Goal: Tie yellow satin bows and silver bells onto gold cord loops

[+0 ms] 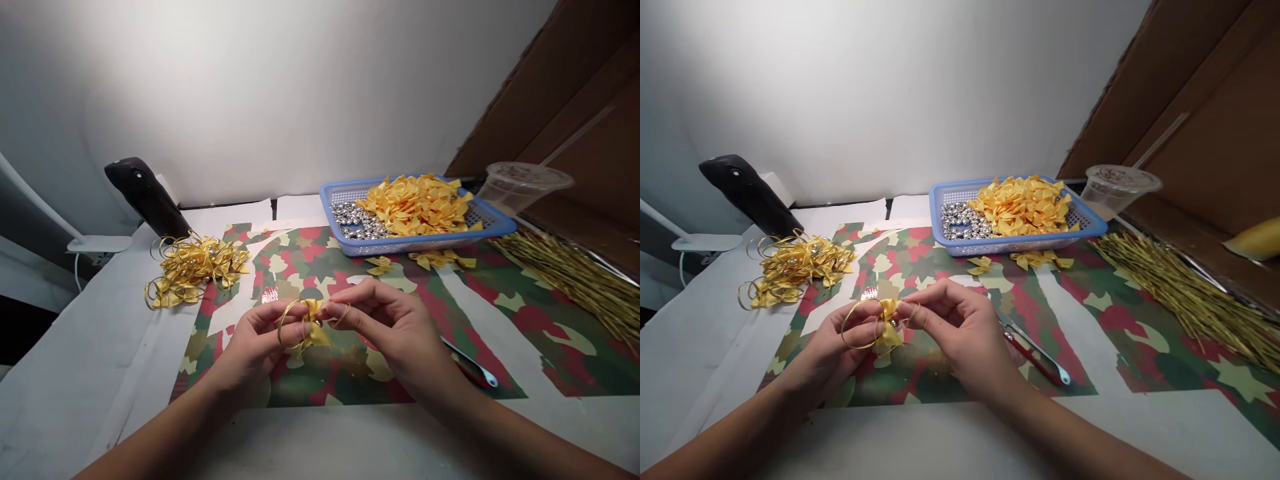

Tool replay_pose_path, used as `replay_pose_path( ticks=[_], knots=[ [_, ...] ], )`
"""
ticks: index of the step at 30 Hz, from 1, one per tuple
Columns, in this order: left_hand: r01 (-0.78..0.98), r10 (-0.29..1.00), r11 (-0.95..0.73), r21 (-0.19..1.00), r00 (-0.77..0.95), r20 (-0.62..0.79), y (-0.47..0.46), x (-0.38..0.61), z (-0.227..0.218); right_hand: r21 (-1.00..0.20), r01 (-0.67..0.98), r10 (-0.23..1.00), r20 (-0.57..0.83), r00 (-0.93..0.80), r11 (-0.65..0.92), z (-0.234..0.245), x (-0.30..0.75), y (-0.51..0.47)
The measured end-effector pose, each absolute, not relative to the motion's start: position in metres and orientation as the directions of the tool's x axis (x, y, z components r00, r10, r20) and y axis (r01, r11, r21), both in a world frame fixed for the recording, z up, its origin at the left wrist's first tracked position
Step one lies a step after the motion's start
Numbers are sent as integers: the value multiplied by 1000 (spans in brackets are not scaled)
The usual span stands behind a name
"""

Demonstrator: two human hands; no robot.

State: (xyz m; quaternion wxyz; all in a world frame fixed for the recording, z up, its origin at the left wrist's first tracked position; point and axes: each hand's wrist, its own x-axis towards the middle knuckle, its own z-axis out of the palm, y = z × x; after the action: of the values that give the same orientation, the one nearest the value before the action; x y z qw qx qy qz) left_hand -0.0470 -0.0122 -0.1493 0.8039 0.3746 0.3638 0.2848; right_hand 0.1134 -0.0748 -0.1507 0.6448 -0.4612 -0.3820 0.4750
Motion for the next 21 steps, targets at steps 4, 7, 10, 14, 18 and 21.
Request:
replay_pose_path(
  ticks=[4,7,10,14,18,21],
  knots=[
    [-181,749,530,829,558,-357,-12,-47,-150,-963,-258,969,9,248,75,-149,114,-75],
    [-176,742,536,825,564,-362,-12,-48,-150,-963,-262,969,-1,249,67,-148,114,-75],
    [-185,739,543,819,569,-362,-11,-48,-149,-957,-280,969,1,246,72,-148,114,-74],
    [-188,745,541,820,560,-363,-12,-47,-149,-960,-270,969,8,248,77,-148,114,-74],
    [-185,745,549,815,550,-378,-13,-48,-149,-966,-244,968,28,250,91,-148,114,-75],
    [-200,763,535,821,533,-367,-14,-48,-149,-969,-220,963,50,264,110,-147,114,-76]
  ],
)
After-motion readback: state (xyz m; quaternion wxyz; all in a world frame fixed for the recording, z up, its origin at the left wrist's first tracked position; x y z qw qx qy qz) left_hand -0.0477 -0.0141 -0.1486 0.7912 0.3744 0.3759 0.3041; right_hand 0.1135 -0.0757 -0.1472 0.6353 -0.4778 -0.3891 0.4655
